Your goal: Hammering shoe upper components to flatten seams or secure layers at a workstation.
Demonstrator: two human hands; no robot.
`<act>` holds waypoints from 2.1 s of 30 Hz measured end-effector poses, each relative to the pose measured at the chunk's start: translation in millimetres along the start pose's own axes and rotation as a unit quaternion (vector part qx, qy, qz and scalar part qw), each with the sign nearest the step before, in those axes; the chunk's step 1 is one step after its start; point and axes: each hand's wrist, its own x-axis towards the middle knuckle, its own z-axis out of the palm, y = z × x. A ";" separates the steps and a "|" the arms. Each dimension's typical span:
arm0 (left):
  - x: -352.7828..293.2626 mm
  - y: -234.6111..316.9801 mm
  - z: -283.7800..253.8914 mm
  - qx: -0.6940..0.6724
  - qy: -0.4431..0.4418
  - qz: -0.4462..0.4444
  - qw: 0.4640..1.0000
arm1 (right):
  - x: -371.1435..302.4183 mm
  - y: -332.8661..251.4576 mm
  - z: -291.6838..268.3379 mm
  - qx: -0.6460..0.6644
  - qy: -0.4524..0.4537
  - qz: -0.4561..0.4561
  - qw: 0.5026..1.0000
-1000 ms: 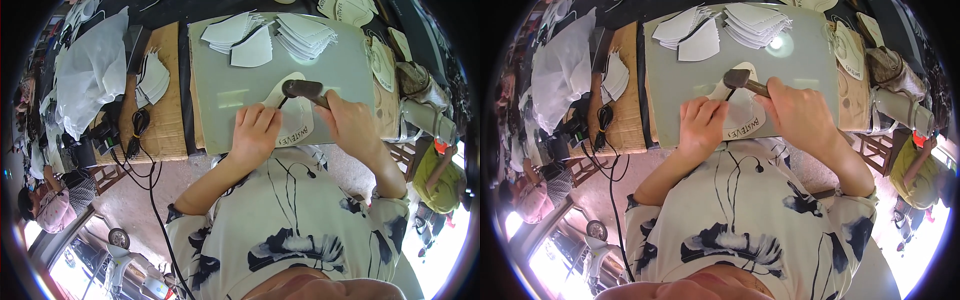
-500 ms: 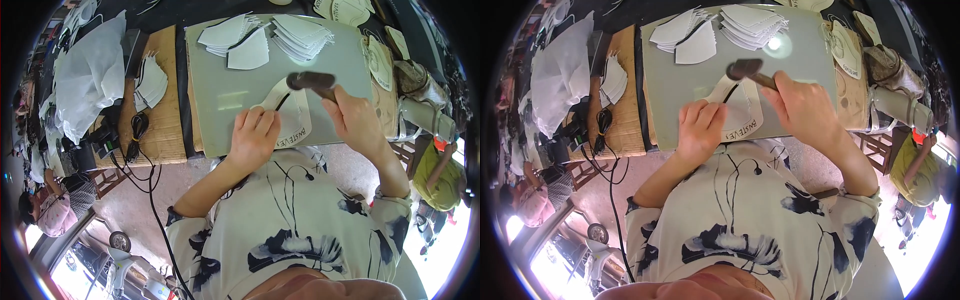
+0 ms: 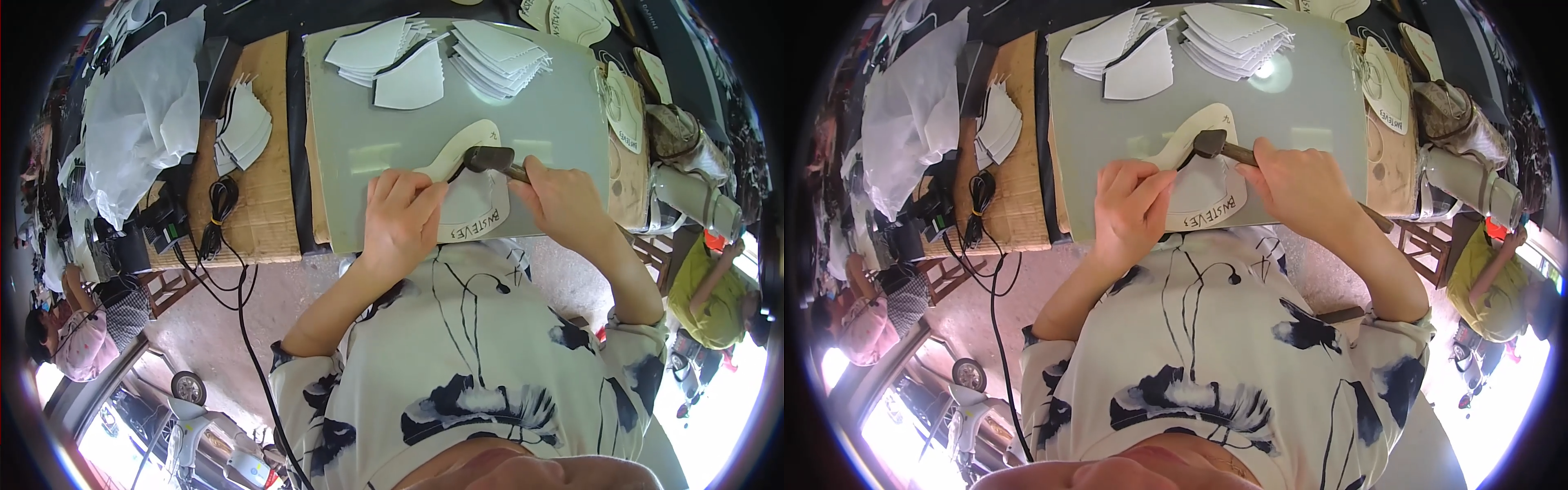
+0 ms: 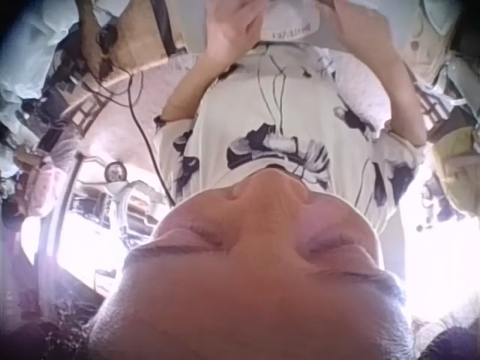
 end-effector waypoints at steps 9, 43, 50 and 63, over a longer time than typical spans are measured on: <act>-6.7 3.6 1.6 0.097 -0.005 0.097 0.991 | -3.2 -23.0 -10.9 0.008 0.019 -0.044 0.999; -12.7 -3.4 -16.0 0.045 -0.033 0.085 0.995 | 4.1 -18.7 -8.5 -0.026 -0.018 -0.094 0.995; -12.5 -6.4 -20.8 0.045 -0.028 0.092 0.994 | 6.3 -13.9 3.0 0.005 -0.024 -0.104 0.994; -17.1 -5.3 -21.6 0.033 -0.015 0.055 0.998 | 12.3 -14.1 -2.1 -0.004 -0.035 -0.132 0.991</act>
